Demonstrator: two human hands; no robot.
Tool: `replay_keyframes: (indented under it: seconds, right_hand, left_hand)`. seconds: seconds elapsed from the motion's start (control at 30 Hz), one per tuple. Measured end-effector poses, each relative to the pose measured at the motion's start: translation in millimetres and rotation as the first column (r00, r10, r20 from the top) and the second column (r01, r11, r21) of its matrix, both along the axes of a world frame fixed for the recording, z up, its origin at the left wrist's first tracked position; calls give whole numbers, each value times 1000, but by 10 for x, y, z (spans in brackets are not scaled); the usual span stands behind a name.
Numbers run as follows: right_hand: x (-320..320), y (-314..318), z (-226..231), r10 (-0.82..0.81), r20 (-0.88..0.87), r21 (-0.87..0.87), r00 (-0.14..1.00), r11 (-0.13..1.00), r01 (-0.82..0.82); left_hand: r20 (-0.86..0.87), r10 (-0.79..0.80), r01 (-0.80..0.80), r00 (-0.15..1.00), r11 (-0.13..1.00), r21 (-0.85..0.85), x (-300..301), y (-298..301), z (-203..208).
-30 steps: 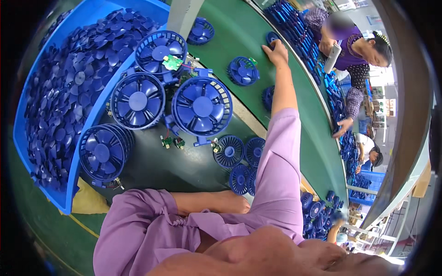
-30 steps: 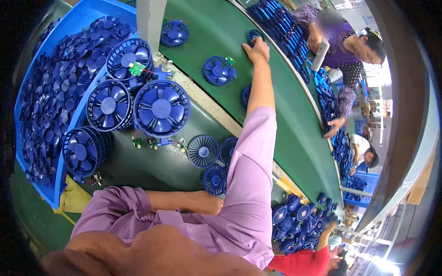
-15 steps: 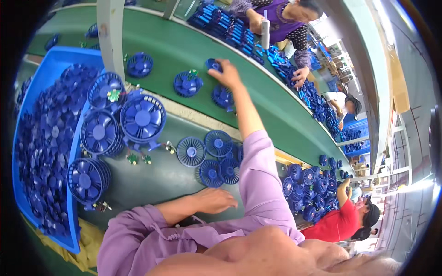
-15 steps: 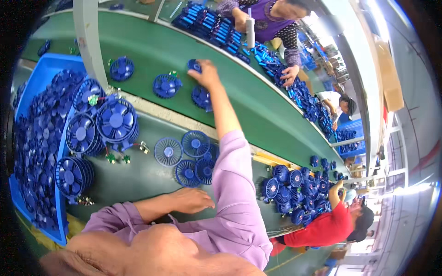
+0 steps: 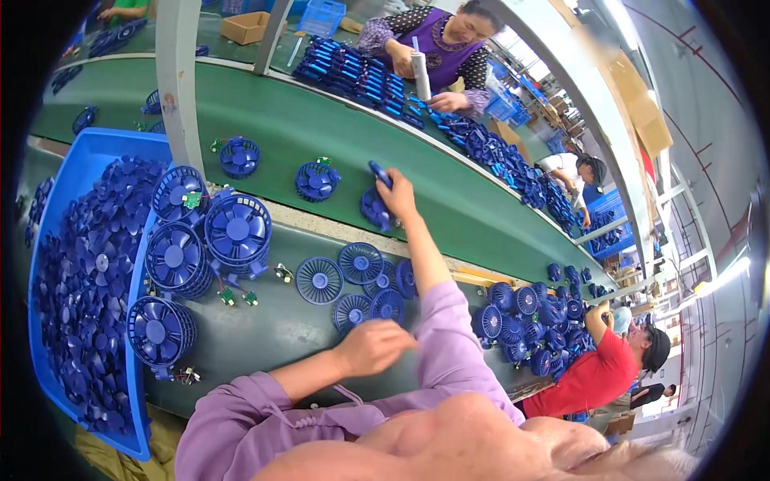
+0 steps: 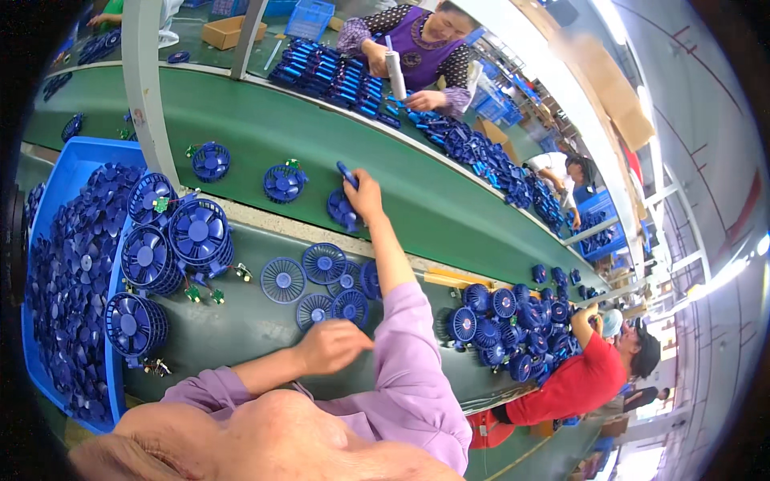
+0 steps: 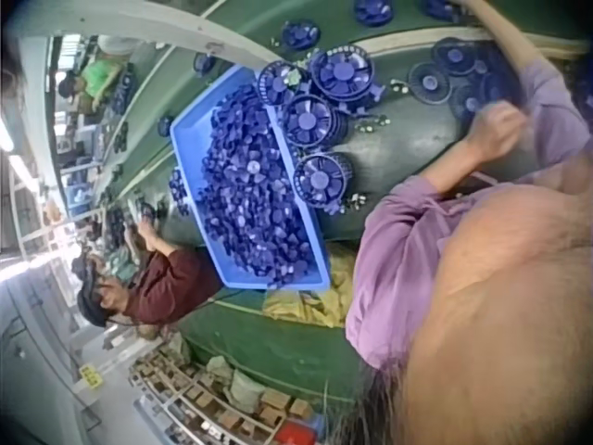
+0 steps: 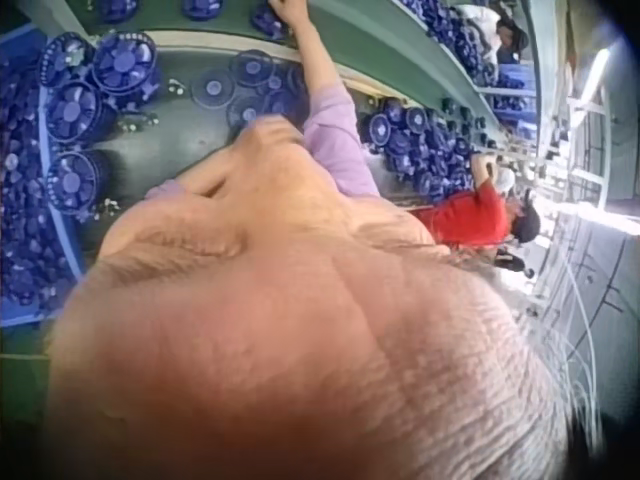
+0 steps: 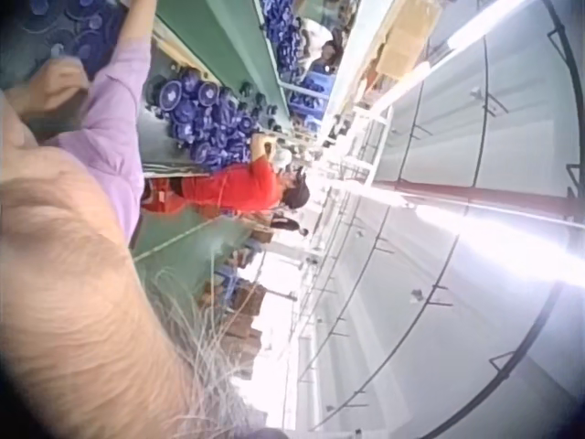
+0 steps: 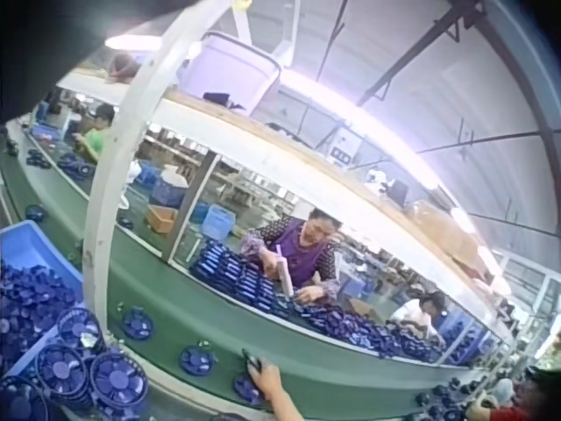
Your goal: The person assembles portable fan heads by fitting fan grilles and housings together by hand and placing the assembled components onto the conveyor belt.
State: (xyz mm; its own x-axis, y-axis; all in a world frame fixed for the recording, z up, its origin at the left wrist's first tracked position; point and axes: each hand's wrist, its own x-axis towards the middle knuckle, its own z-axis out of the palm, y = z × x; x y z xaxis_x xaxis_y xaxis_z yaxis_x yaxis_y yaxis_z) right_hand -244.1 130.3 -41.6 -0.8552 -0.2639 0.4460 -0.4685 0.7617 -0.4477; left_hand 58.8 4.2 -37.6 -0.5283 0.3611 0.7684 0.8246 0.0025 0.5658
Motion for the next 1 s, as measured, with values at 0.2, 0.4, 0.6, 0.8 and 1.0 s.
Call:
replay_keyframes:
  seconds: [0.2,0.4,0.6,0.8,1.0]
  right_hand:
    - [598,109,69,-52,3,-265,999,963,51]
    - [768,264,-71,63,114,-335,992,942,-21]
    - [1004,279,294,32,111,-322,993,947,5]
    - [1406,-116,608,233,63,-356,971,914,-196]
    - [1417,121,666,142,115,-752,983,659,-8]
  left_hand:
    - [-8,720,-659,694,631,-409,-488,-496,18]
    - [216,441,-316,871,840,-441,-418,-384,-236]
    - [515,447,-492,732,869,-56,-672,-280,0]
    - [902,-197,-74,383,967,242,-1283,-492,8]
    - [795,-412,-474,446,645,600,-1406,-381,-195]
